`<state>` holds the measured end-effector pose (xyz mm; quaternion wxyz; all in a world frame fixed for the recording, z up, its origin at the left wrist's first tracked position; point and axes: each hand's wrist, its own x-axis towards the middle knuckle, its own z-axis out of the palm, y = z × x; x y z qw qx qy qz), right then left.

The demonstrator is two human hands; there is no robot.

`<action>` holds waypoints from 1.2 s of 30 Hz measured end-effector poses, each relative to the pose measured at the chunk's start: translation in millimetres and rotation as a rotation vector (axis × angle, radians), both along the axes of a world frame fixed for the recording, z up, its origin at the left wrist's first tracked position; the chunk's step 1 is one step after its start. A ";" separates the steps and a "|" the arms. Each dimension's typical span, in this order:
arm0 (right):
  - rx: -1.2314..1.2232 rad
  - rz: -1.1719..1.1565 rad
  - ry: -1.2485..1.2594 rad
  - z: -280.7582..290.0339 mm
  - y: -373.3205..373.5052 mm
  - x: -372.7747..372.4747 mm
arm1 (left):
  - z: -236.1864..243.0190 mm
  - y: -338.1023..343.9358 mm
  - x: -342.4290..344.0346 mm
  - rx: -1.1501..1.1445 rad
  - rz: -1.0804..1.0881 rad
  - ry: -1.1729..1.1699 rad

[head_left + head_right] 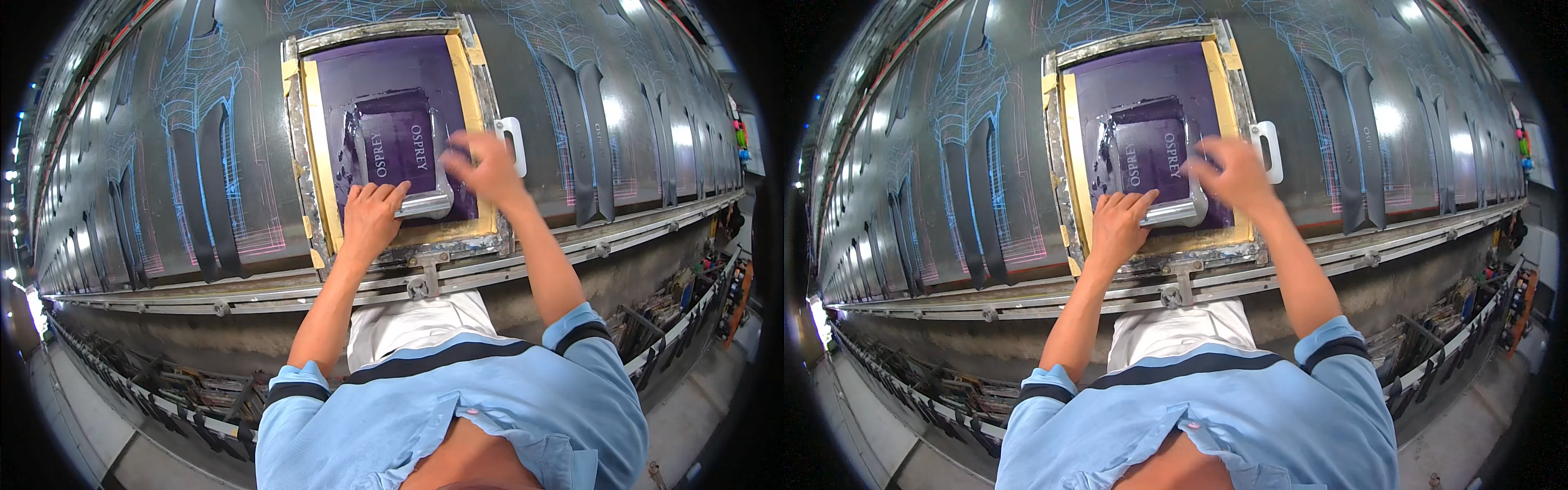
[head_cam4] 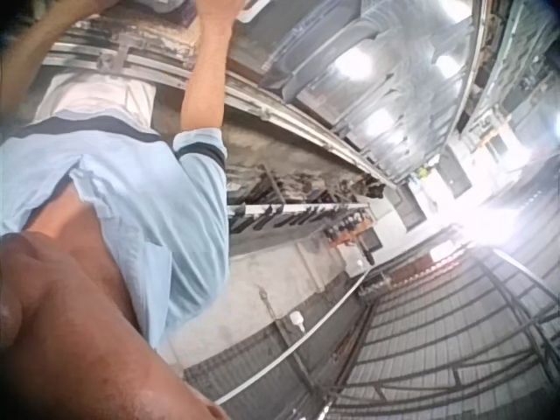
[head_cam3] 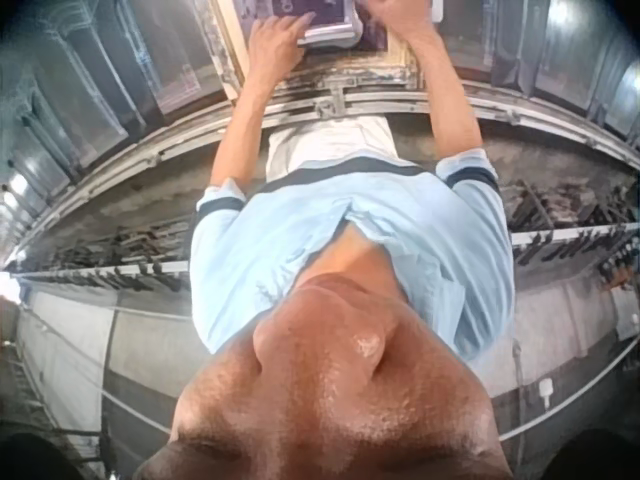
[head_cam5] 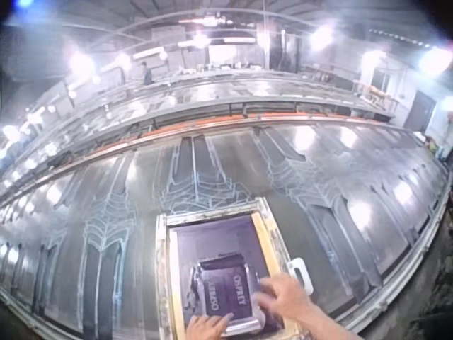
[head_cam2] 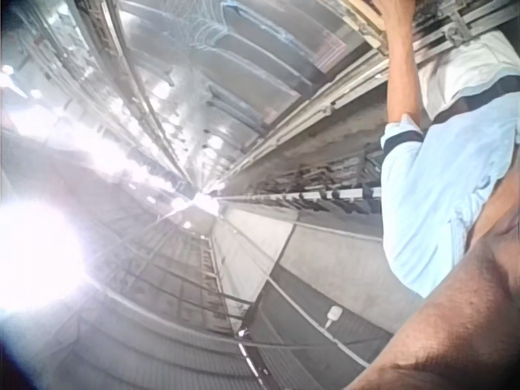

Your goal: The person uses a squeegee to repeatedly pull purple ink across a screen-printing frame mounted on a rack of Osprey-branded items. The person maintains consistent pressure and angle while working the ink through the mesh in a continuous back-and-forth motion.

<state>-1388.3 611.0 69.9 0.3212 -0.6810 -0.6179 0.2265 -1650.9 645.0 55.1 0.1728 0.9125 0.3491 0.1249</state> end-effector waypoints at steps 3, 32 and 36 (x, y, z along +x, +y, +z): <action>0.166 -0.639 -0.336 -51.2 10.9 74.3 | 7.2 -3.2 4.2 -0.070 0.004 0.054; 0.145 -0.550 0.285 -44.0 161.8 -382.3 | 28.1 76.3 -465.1 0.161 0.028 -0.010; 0.145 -0.567 0.122 -73.6 169.2 -378.7 | 20.0 60.4 -476.5 0.107 0.013 -0.008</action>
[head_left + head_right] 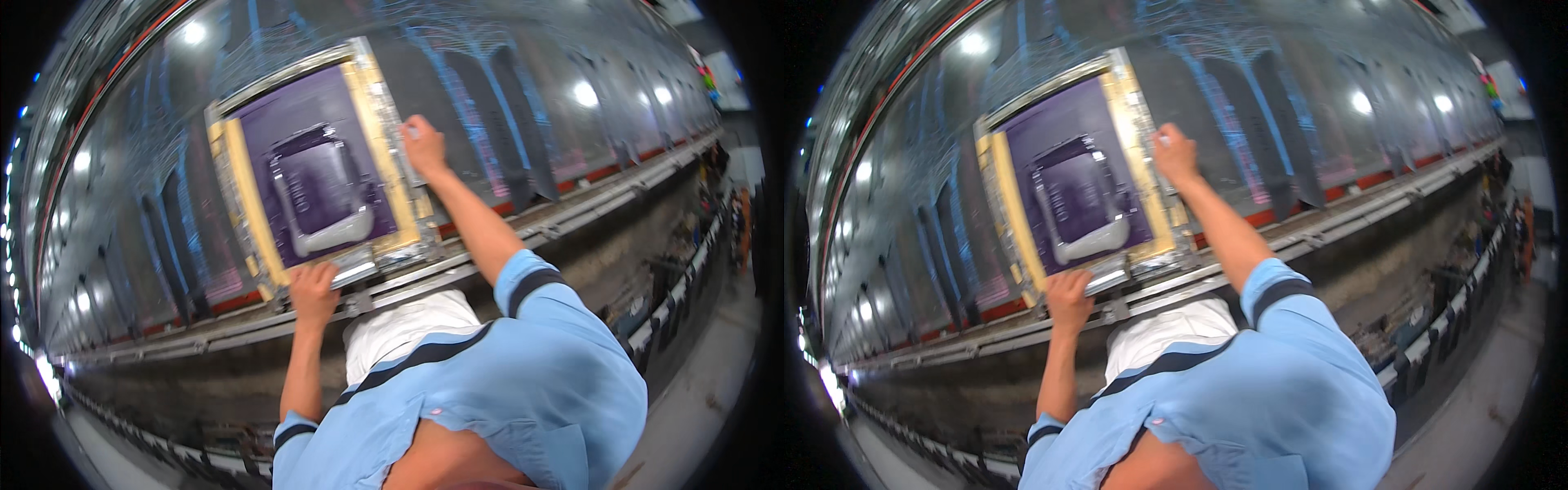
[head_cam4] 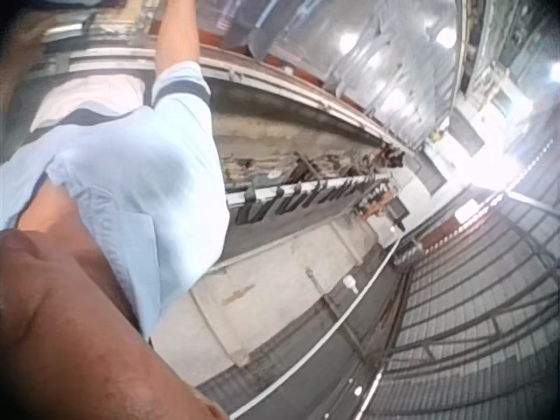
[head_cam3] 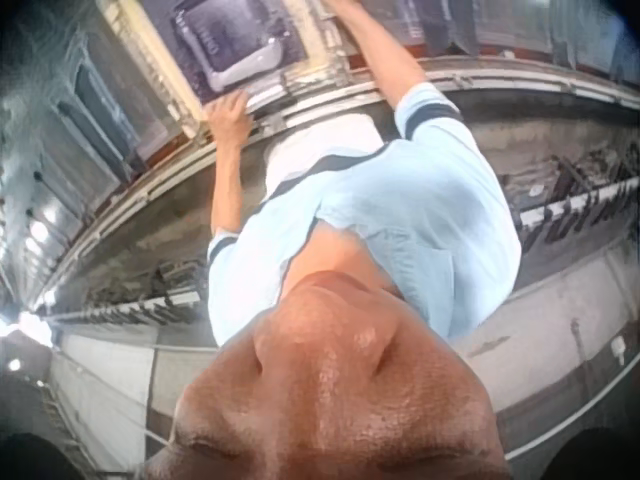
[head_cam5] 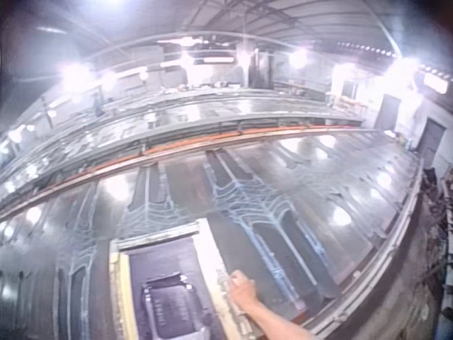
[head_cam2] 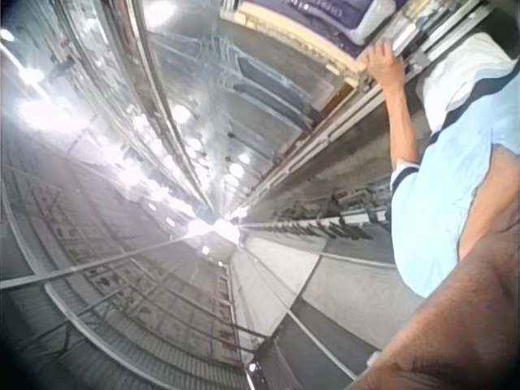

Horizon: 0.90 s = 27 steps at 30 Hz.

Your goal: The person uses a squeegee to repeatedly pull purple ink across a screen-printing frame mounted on a rack of Osprey-branded items. The person maintains consistent pressure and angle while working the ink through the mesh in a continuous back-and-forth motion.

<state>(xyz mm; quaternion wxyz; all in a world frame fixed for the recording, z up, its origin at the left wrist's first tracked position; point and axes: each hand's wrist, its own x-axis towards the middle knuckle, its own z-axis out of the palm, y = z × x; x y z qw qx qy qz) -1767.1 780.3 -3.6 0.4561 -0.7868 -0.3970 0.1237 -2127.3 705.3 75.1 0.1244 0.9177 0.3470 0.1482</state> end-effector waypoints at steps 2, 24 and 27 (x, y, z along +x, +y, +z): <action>-0.083 -0.025 0.037 4.9 -1.7 1.6 | -7.5 6.3 -2.2 0.007 -0.030 -0.024; -0.372 0.903 -0.503 67.4 153.8 -72.9 | -3.0 293.6 85.1 -0.132 -0.026 0.071; -0.240 0.916 -0.575 58.5 109.7 -89.0 | -11.5 249.3 65.0 -0.149 -0.046 -0.031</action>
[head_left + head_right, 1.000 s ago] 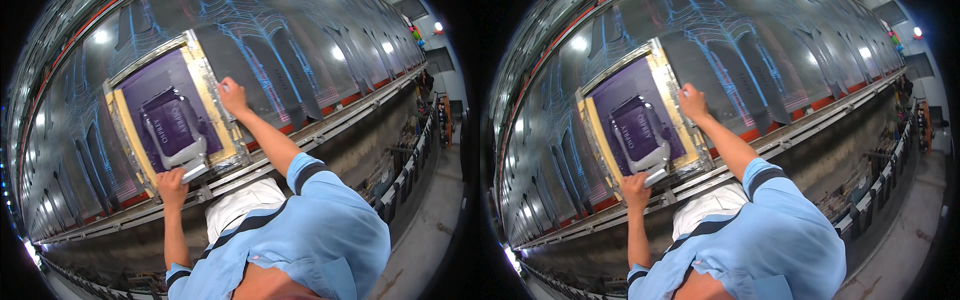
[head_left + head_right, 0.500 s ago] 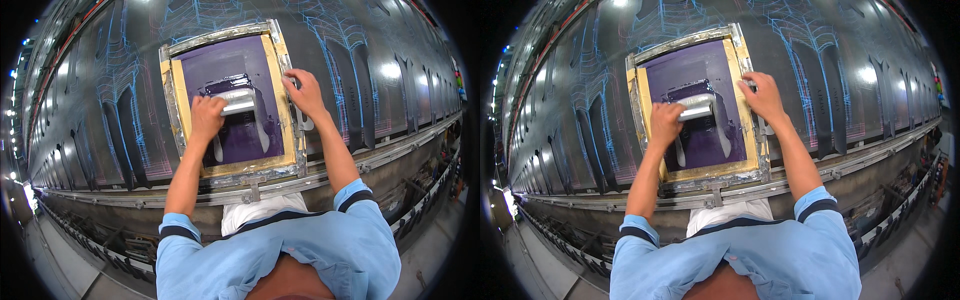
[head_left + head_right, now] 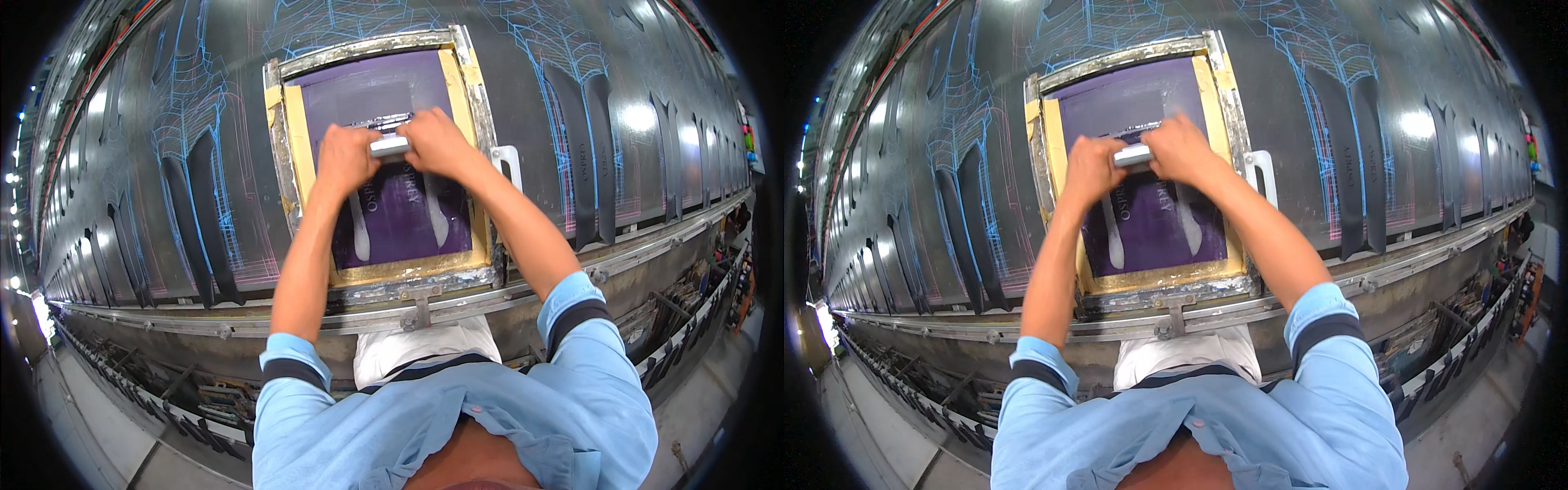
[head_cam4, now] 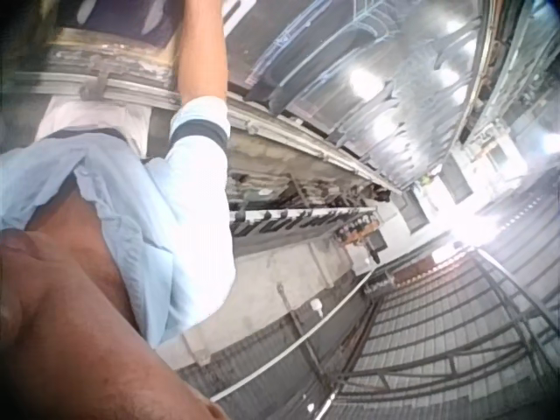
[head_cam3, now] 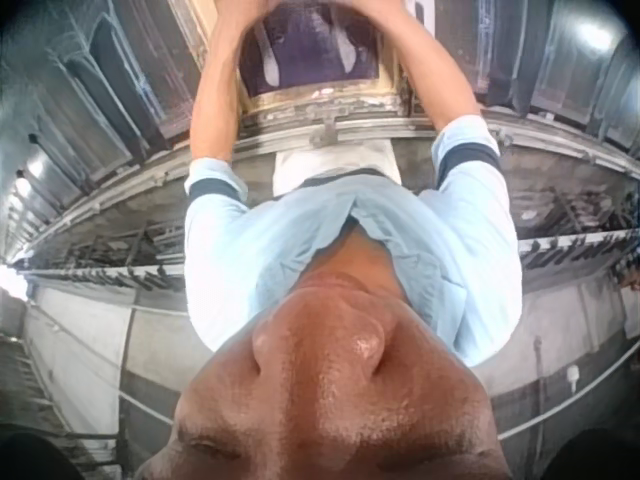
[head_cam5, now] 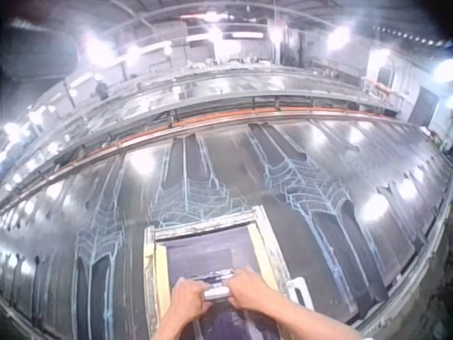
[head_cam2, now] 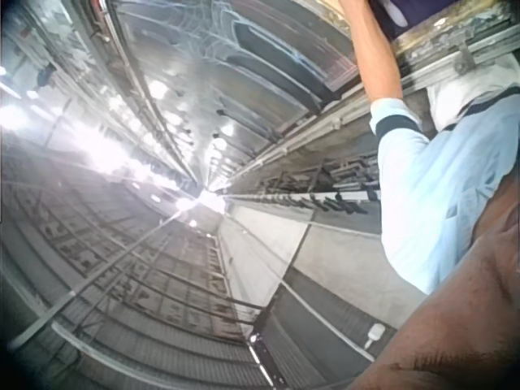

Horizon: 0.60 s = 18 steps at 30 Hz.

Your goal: The person uses a squeegee to repeatedly pull purple ink across a screen-printing frame mounted on a rack of Osprey-branded items. The person maintains consistent pressure and angle while working the ink through the mesh in a continuous back-and-forth motion.

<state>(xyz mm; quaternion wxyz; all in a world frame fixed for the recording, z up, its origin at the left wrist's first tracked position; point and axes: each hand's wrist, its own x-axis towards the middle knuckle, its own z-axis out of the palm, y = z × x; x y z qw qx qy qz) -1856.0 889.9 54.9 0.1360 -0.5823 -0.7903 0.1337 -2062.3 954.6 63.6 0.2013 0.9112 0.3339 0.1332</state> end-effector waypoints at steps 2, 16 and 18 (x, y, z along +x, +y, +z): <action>0.038 0.004 0.016 3.1 -56.5 -13.4 | -6.3 -51.3 -12.6 -0.010 -0.025 -0.022; -0.104 -0.019 0.026 10.6 22.4 13.4 | 10.8 18.7 11.8 0.064 -0.007 0.136; -0.125 -0.033 0.013 8.2 37.4 14.9 | 7.6 35.2 14.7 0.052 -0.008 0.171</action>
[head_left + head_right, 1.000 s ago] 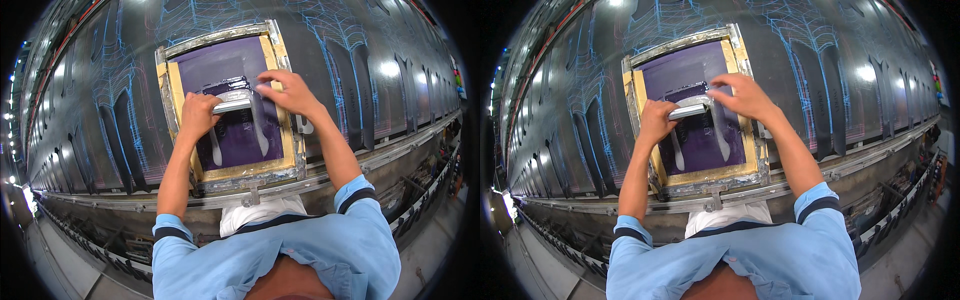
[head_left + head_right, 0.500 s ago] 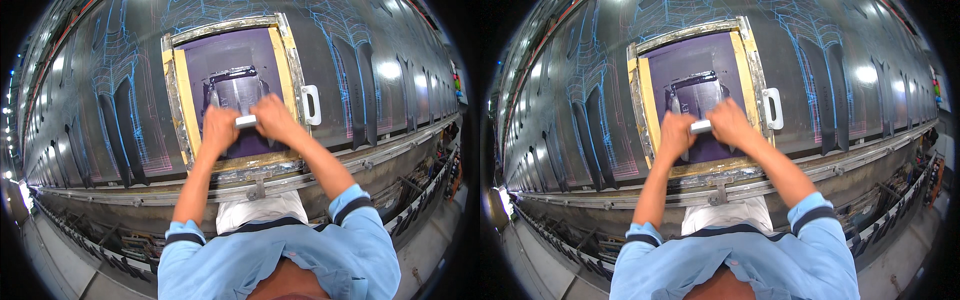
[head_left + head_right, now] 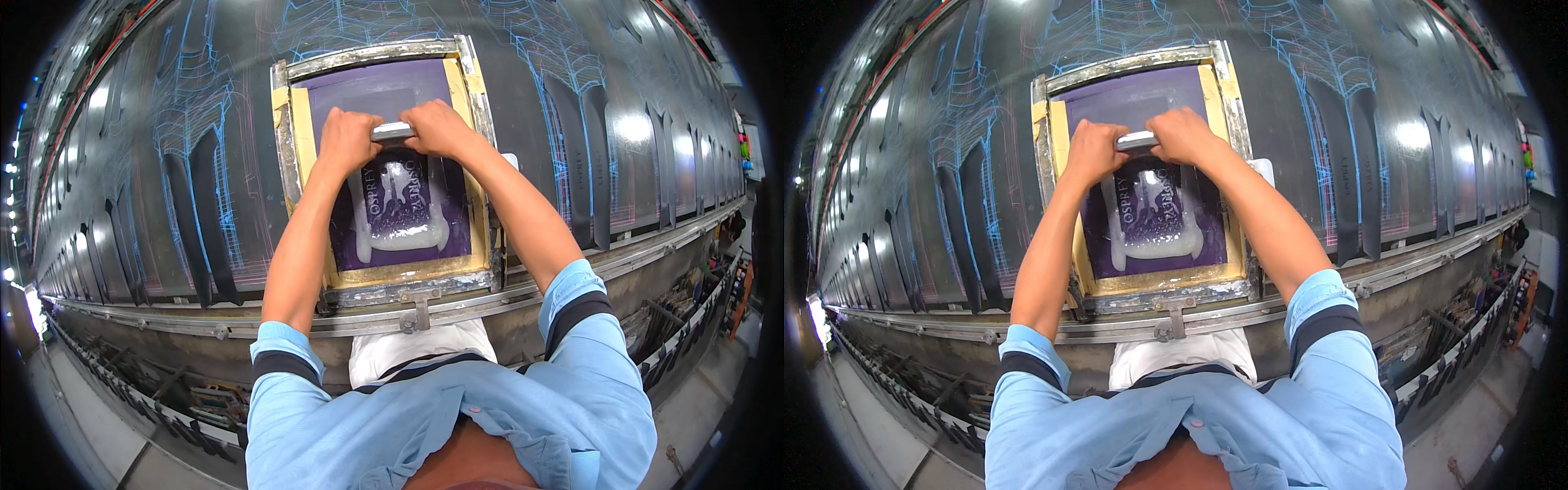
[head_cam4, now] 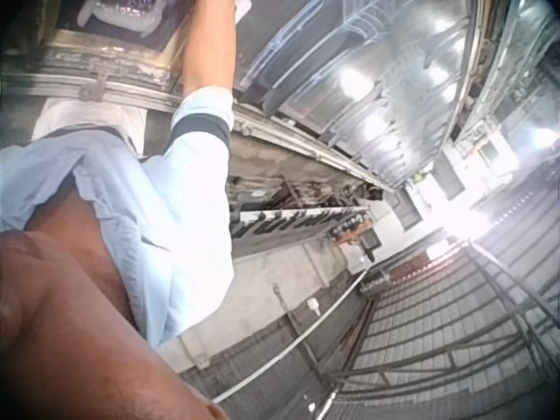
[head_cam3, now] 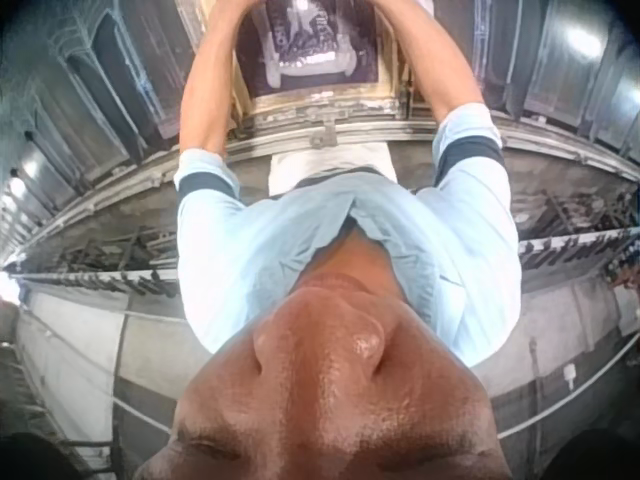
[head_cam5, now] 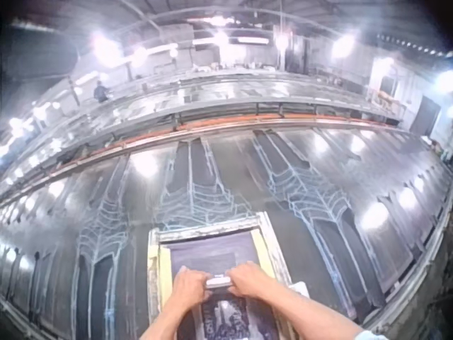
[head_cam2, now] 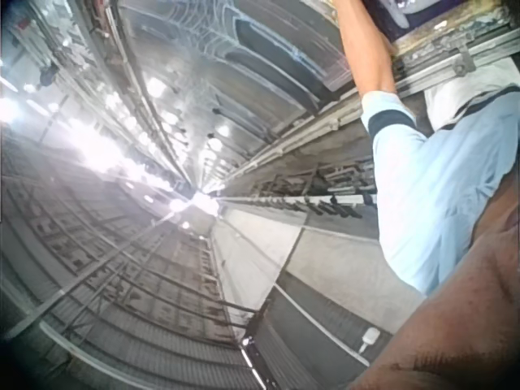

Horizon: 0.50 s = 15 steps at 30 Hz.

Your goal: The person uses a squeegee to repeatedly pull purple ink across a screen-printing frame mounted on a rack of Osprey-branded items. The person maintains consistent pressure and angle while working the ink through the mesh in a continuous back-and-forth motion.

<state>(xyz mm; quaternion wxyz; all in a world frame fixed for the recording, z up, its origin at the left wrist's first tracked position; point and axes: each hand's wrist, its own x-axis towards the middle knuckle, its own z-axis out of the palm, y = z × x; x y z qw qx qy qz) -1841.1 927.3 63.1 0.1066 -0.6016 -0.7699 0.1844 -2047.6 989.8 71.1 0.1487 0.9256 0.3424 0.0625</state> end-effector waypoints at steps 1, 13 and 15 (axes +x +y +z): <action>-0.021 -0.011 -0.008 -2.6 0.0 0.2 | -2.9 0.1 1.1 -0.005 -0.005 -0.018; 0.052 0.025 0.115 0.9 -178.3 -61.2 | -5.4 -170.8 -57.8 -0.064 -0.035 -0.186; 0.056 -0.013 0.078 4.4 -191.0 -68.6 | -1.7 -181.9 -59.5 -0.017 -0.022 -0.205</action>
